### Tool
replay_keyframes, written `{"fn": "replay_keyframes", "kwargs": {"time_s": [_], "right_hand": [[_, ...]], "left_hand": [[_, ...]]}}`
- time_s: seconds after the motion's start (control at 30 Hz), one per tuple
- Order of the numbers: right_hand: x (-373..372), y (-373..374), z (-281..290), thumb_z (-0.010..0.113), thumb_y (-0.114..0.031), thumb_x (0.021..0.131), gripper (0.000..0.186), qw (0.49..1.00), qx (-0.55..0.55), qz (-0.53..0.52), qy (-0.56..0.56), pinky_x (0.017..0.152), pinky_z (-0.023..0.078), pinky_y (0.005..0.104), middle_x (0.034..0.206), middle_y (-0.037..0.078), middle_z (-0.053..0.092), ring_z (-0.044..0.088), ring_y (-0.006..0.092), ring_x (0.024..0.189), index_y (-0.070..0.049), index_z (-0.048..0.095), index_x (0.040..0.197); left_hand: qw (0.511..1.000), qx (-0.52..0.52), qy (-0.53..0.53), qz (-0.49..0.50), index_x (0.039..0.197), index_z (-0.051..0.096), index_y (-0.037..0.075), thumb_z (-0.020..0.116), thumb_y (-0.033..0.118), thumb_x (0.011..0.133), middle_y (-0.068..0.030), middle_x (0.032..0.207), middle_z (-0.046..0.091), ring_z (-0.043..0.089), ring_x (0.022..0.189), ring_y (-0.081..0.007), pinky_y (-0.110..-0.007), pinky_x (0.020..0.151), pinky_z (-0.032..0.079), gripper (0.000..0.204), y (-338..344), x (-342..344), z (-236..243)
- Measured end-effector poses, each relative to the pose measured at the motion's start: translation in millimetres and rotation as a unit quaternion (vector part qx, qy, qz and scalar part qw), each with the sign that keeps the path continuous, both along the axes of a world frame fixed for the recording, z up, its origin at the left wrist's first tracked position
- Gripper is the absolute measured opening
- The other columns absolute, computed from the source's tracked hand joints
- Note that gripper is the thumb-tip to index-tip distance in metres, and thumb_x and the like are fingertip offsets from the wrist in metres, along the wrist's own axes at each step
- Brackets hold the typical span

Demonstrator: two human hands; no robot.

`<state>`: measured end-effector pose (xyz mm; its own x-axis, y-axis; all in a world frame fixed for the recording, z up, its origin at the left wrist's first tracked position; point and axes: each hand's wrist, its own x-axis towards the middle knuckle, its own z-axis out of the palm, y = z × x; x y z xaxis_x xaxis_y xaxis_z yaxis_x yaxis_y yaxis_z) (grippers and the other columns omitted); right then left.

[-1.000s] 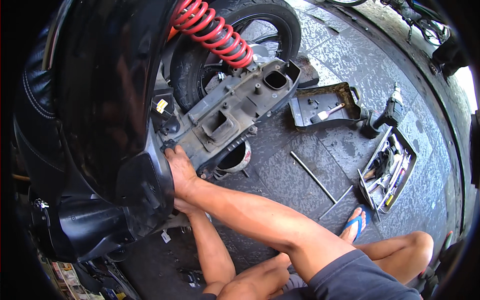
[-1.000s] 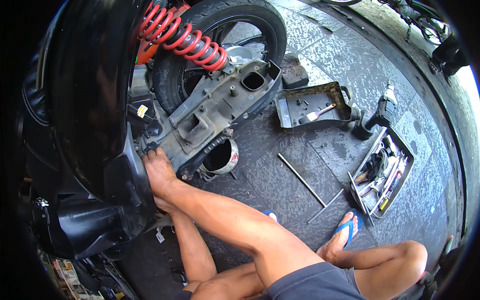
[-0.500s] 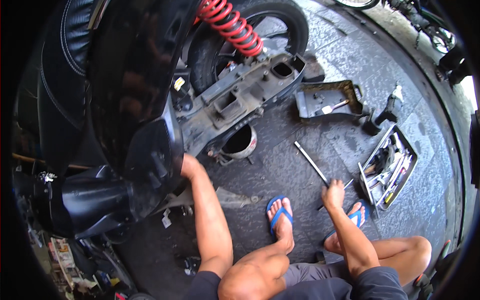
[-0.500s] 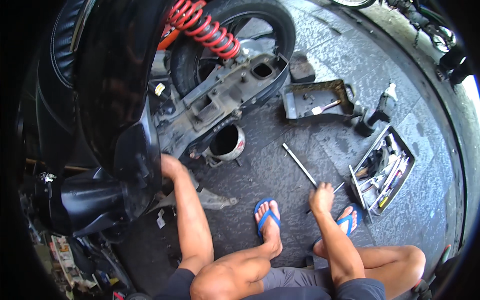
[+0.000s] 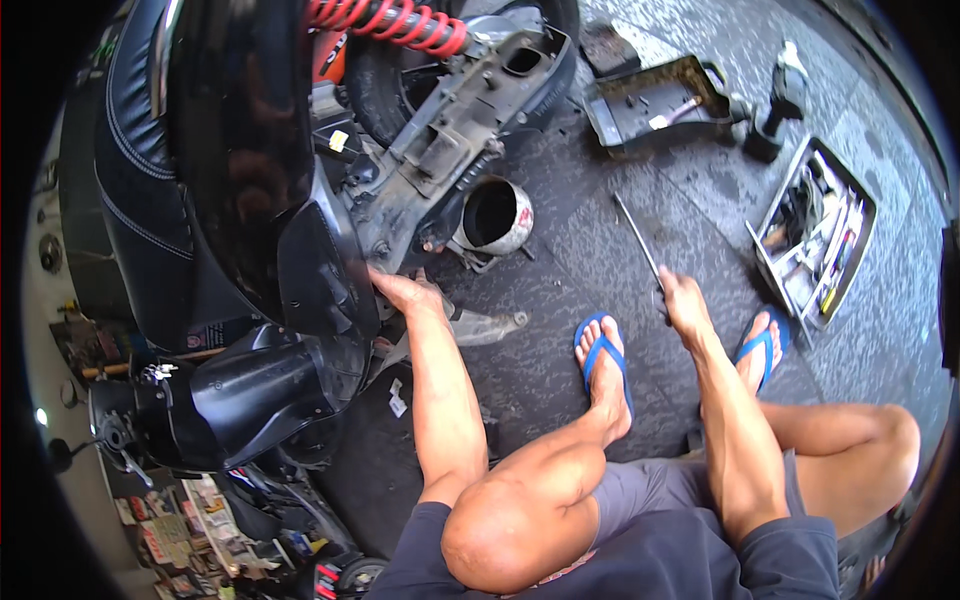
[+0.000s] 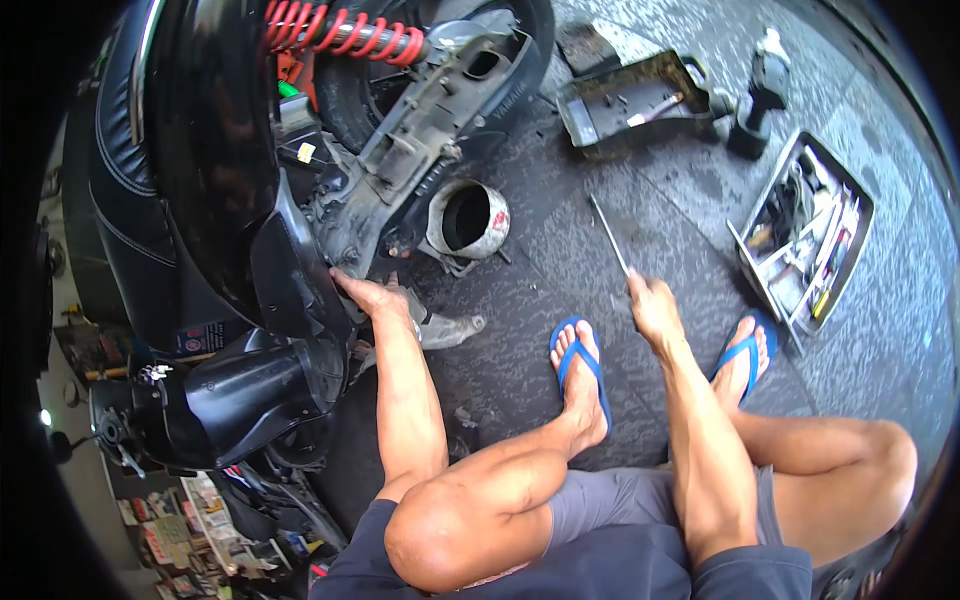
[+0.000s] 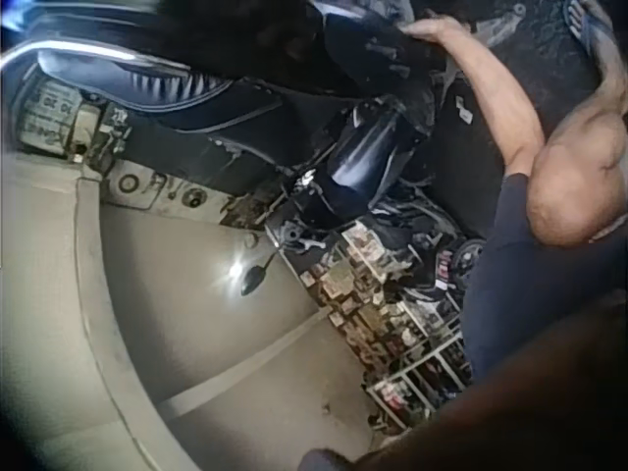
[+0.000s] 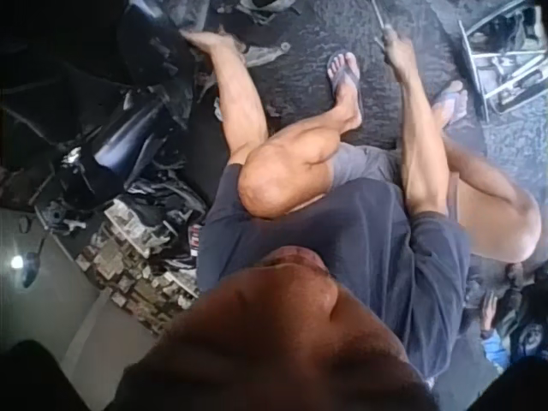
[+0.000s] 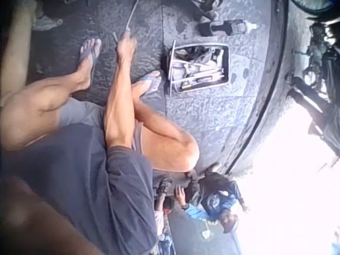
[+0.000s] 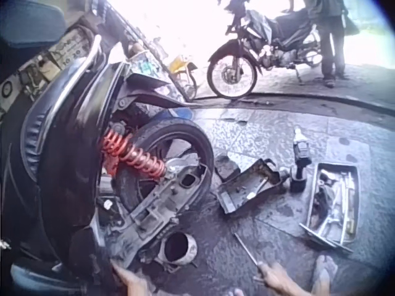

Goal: The person is sitting on the floor and using a T-handle wrench to tighten bolts on the lower frame of a black motorcycle. They work on multiple fasteners around the rear suspension and under-seat area, occasionally adjusting their position to reach different bolts.

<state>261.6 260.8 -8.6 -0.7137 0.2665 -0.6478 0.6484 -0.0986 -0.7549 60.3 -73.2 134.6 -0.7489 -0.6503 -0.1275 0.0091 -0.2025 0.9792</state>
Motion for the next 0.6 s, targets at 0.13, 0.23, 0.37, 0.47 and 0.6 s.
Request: {"fn": "replay_keyframes", "kwargs": {"time_s": [0.13,0.23,0.37,0.47,0.6], "right_hand": [[9.5,-41.9,107.4,0.042,-0.067,0.092,0.057,0.884,-0.426,-0.131,0.137,0.052,0.033,0.0252,0.066,-0.004,0.036,0.035,0.0065,0.06,-0.012,0.043,0.08],[34.2,-67.9,145.4,0.05,-0.047,0.096,0.048,0.939,-0.135,-0.139,0.285,0.06,0.04,0.0261,0.065,0.0,0.05,0.048,0.0088,0.068,0.0,0.059,0.099],[60.2,-103.3,175.3,0.059,-0.016,0.095,0.024,0.943,-0.079,-0.11,0.305,0.056,0.049,0.0321,0.07,0.012,0.063,0.063,0.0213,0.058,0.002,0.06,0.11],[58.6,-133.9,183.6,0.059,-0.014,0.092,0.025,0.932,-0.108,-0.03,0.344,0.056,0.052,0.045,0.074,0.024,0.065,0.068,0.0382,0.067,0.003,0.057,0.11],[43.0,-166.3,192.1,0.057,-0.018,0.092,0.025,0.93,-0.098,0.082,0.344,0.057,0.05,0.0509,0.069,0.023,0.063,0.064,0.0432,0.064,0.001,0.055,0.108]], "left_hand": [[0.996,0.043,-0.074,-0.034,0.153,0.015,0.013,0.046,0.069,0.087,-0.0146,0.157,0.014,0.017,0.144,-0.0355,-0.057,0.115,0.015,0.092,0.7,14.2,4.2],[0.98,0.01,-0.155,-0.122,0.148,0.023,0.002,0.04,0.063,0.094,-0.0252,0.15,0.026,0.035,0.136,-0.038,-0.053,0.111,0.03,0.083,3.0,46.0,11.8],[0.931,0.032,-0.188,-0.312,0.136,0.037,-0.005,0.032,0.063,0.096,-0.0249,0.131,0.049,0.052,0.118,-0.0362,-0.048,0.1,0.043,0.079,18.8,90.1,35.8],[0.908,0.059,-0.13,-0.393,0.117,0.054,-0.003,0.029,0.061,0.098,-0.0188,0.104,0.065,0.065,0.087,-0.0284,-0.04,0.079,0.053,0.072,41.0,114.5,65.4],[0.926,-0.035,-0.173,-0.333,0.093,0.056,0.004,0.039,0.046,0.101,-0.01,0.08,0.06,0.055,0.066,-0.018,-0.031,0.059,0.046,0.045,28.3,130.4,79.7]]}}
